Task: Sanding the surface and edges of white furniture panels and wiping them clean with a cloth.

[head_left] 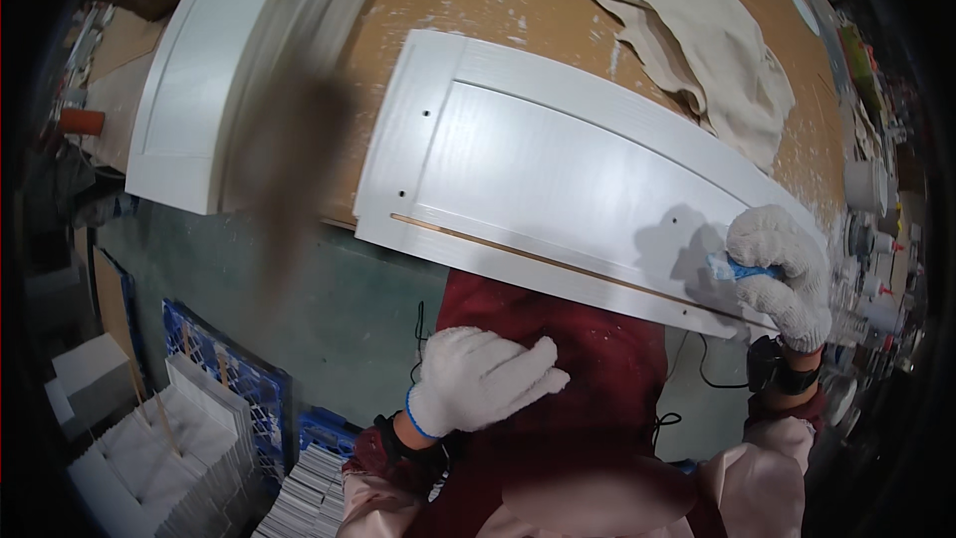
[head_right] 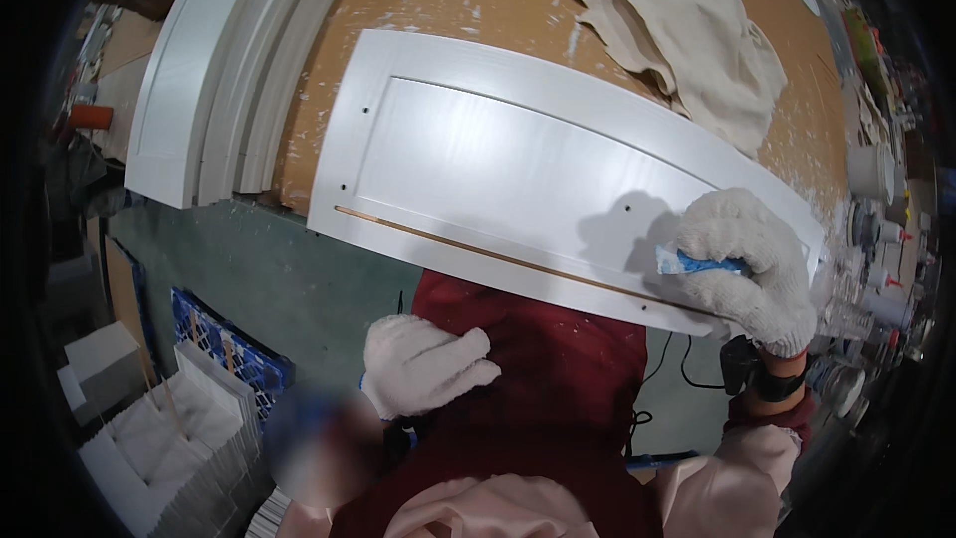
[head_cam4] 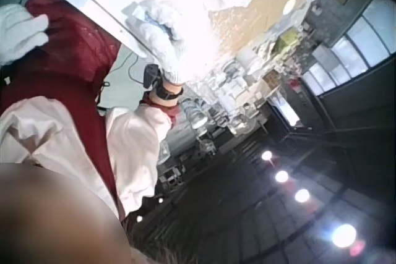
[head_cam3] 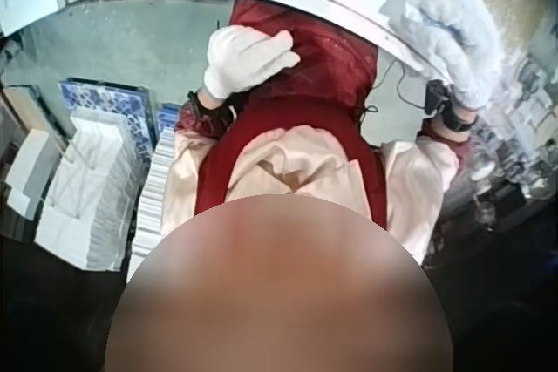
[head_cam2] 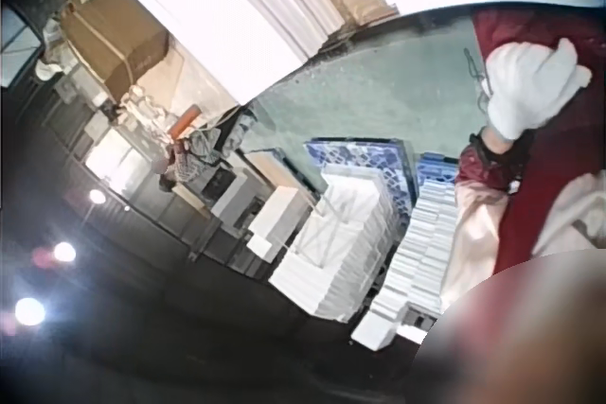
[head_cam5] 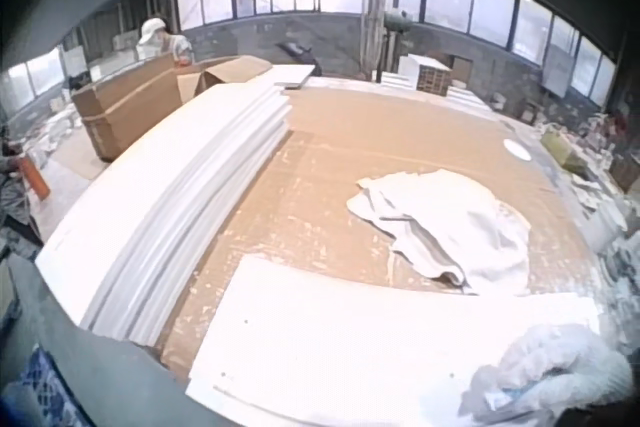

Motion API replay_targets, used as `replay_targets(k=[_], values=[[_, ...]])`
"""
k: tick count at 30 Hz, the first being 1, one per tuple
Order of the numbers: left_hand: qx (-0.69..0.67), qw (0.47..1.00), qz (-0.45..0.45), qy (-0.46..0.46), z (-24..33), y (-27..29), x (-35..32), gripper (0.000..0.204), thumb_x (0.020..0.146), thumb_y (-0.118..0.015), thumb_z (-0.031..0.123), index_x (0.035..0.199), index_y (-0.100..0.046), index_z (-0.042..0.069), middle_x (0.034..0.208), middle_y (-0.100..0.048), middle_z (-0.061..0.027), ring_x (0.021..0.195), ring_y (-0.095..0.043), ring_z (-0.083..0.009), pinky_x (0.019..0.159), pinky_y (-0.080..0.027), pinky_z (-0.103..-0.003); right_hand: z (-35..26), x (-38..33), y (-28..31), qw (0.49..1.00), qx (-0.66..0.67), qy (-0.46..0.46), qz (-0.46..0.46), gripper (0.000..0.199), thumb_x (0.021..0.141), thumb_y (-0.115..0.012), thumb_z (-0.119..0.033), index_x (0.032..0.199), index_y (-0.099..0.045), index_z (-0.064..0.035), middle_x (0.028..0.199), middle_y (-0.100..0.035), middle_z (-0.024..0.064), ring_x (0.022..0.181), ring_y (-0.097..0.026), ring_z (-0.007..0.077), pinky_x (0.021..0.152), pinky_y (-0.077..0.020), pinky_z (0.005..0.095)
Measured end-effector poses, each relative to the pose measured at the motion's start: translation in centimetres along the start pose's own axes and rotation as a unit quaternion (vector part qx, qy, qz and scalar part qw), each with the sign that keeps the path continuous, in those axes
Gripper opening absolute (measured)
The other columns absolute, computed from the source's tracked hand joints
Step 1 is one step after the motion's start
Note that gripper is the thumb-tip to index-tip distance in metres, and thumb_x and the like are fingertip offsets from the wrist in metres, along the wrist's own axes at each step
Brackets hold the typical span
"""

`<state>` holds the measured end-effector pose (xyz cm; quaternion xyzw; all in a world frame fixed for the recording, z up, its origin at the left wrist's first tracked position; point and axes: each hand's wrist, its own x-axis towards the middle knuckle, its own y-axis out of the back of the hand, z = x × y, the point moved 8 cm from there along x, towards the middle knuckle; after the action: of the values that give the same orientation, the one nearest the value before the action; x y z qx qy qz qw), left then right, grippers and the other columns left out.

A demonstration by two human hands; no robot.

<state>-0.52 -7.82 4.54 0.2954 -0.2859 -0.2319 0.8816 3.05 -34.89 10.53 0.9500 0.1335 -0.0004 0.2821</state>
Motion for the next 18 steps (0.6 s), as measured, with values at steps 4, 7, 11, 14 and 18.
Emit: replay_targets(k=[4,7,11,14,18], values=[[0.018,0.998,-0.053,-0.006,1.0,-1.6,1.1,0.024,0.075,-0.082,0.033,0.088,-0.073,0.014,0.054,-0.043,0.002,0.045,-0.048,-0.0153,0.043,-0.038,-0.031,3.1,-6.8,0.7,0.982,0.158,-0.046,0.092,0.03,0.072,-0.078,-0.011,0.098,-0.065,-0.0009,0.102,-0.062,0.0132,0.094,-0.06,0.0265,0.083,-0.0473,0.0369],[0.029,0.993,-0.107,-0.031,1.5,-3.7,2.0,0.024,0.076,-0.082,0.033,0.089,-0.073,0.015,0.053,-0.041,0.0012,0.044,-0.047,-0.0161,0.044,-0.038,-0.032,5.7,-11.1,-0.5,0.95,0.253,-0.095,0.158,0.031,0.074,-0.078,-0.01,0.101,-0.065,0.0005,0.104,-0.063,0.0136,0.093,-0.062,0.0236,0.084,-0.0491,0.0352],[0.06,0.983,-0.164,-0.048,2.8,-5.7,3.4,0.026,0.076,-0.081,0.034,0.092,-0.072,0.015,0.055,-0.041,0.0007,0.045,-0.047,-0.0177,0.045,-0.037,-0.033,8.4,-16.5,-1.9,0.909,0.31,-0.135,0.245,0.034,0.073,-0.078,-0.009,0.103,-0.068,0.003,0.106,-0.064,0.0157,0.087,-0.063,0.0208,0.074,-0.051,0.0313],[0.033,0.987,-0.151,-0.032,3.8,-6.1,4.6,0.026,0.07,-0.083,0.031,0.085,-0.071,0.015,0.055,-0.045,-0.0023,0.047,-0.048,-0.0226,0.048,-0.037,-0.036,9.2,-19.6,-2.6,0.903,0.303,-0.12,0.28,0.034,0.075,-0.077,-0.008,0.106,-0.069,0.004,0.105,-0.064,0.0161,0.079,-0.063,0.0184,0.07,-0.0505,0.0301],[0.016,0.99,-0.112,-0.082,6.8,-6.9,7.1,0.037,0.073,-0.084,0.028,0.1,-0.071,0.007,0.066,-0.06,-0.0019,0.055,-0.055,-0.021,0.052,-0.043,-0.035,9.4,-23.9,-3.9,0.853,0.364,-0.112,0.357,0.026,0.084,-0.068,-0.011,0.105,-0.069,0.0044,0.105,-0.064,0.0158,0.081,-0.063,0.0165,0.071,-0.0512,0.0282]])
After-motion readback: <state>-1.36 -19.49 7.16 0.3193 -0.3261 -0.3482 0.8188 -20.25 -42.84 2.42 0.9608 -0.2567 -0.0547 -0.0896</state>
